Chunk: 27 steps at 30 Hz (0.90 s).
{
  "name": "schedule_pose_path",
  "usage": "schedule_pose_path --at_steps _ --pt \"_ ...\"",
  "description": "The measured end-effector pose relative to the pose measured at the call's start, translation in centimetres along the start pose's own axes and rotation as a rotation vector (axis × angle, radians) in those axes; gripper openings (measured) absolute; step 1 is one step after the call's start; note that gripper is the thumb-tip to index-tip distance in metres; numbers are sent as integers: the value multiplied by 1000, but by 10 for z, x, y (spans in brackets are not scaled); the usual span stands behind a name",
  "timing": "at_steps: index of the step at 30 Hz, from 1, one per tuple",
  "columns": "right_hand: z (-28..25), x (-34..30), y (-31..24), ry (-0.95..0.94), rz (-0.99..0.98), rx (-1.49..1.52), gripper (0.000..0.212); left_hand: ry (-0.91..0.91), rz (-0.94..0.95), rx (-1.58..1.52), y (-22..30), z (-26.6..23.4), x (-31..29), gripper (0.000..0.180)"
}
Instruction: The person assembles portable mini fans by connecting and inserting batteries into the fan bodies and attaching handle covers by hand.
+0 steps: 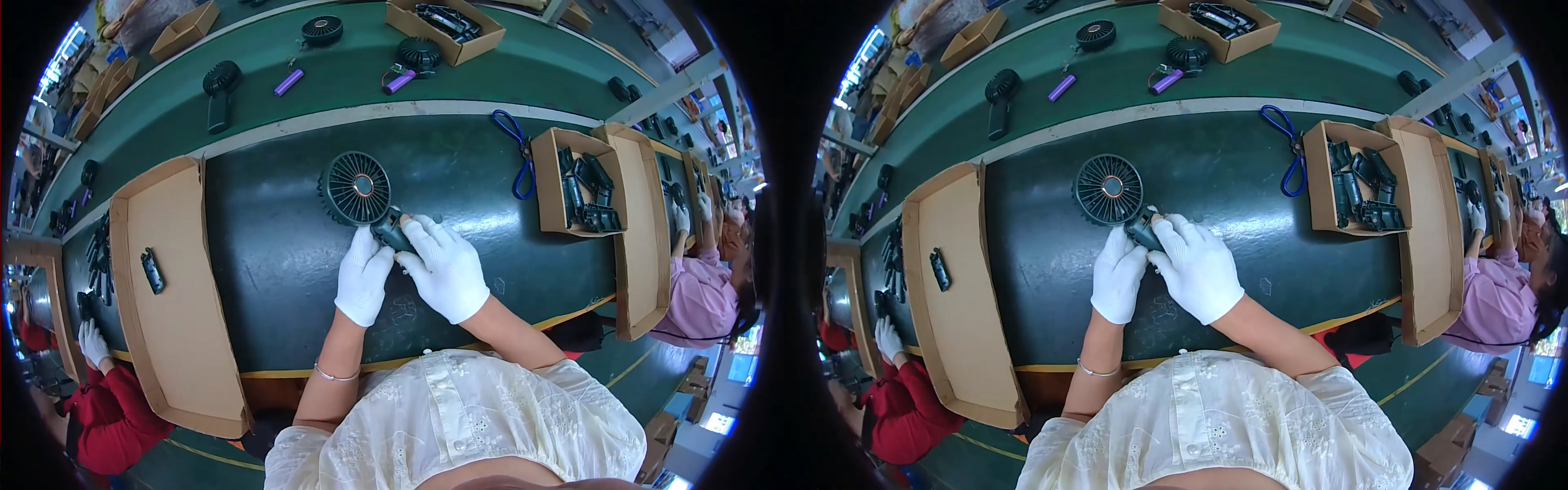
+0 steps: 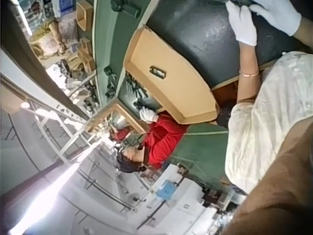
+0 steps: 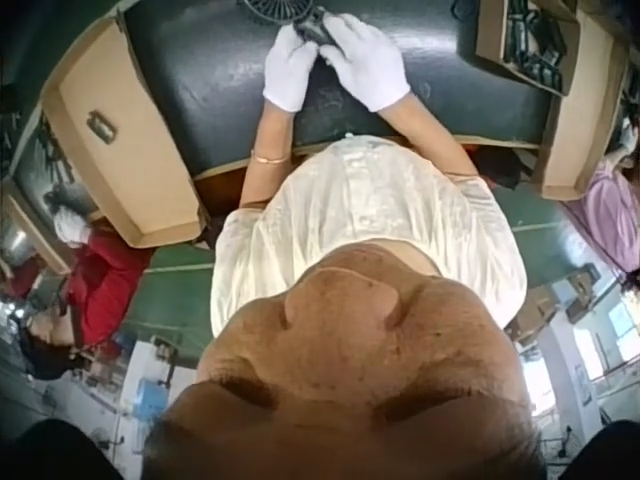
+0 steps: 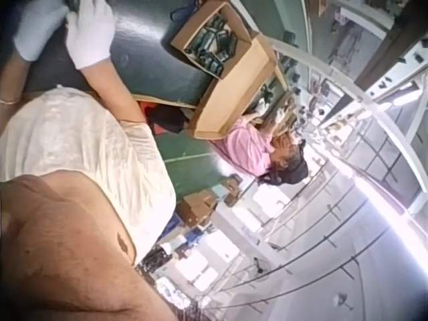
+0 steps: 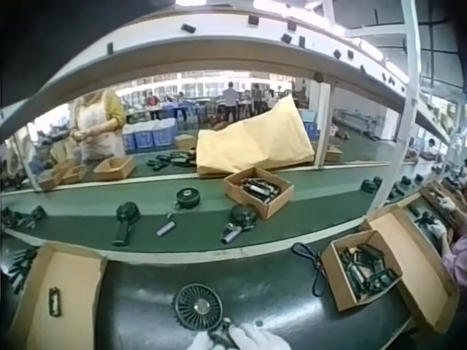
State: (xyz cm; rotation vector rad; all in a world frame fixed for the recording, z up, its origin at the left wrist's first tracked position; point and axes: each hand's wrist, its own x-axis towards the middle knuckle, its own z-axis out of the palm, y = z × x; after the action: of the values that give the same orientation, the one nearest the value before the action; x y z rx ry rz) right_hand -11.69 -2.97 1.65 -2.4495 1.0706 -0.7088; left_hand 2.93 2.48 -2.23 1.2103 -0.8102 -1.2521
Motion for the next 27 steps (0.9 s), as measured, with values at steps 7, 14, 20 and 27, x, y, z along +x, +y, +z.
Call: schedule_pose_path --at_steps 7,14,20,27 --pt "13 -9 -2 53 -107 -24 54 43 80 -434 9 12 6 40" --pt "-10 -8 11 -114 479 965 31 -74 181 -437 0 -2 10 36" --pt "-19 5 20 -703 508 717 33 -89 76 -324 -9 -7 1 53" --pt "-6 -9 33 -643 533 947 46 -147 46 -185 -4 -6 3 63"
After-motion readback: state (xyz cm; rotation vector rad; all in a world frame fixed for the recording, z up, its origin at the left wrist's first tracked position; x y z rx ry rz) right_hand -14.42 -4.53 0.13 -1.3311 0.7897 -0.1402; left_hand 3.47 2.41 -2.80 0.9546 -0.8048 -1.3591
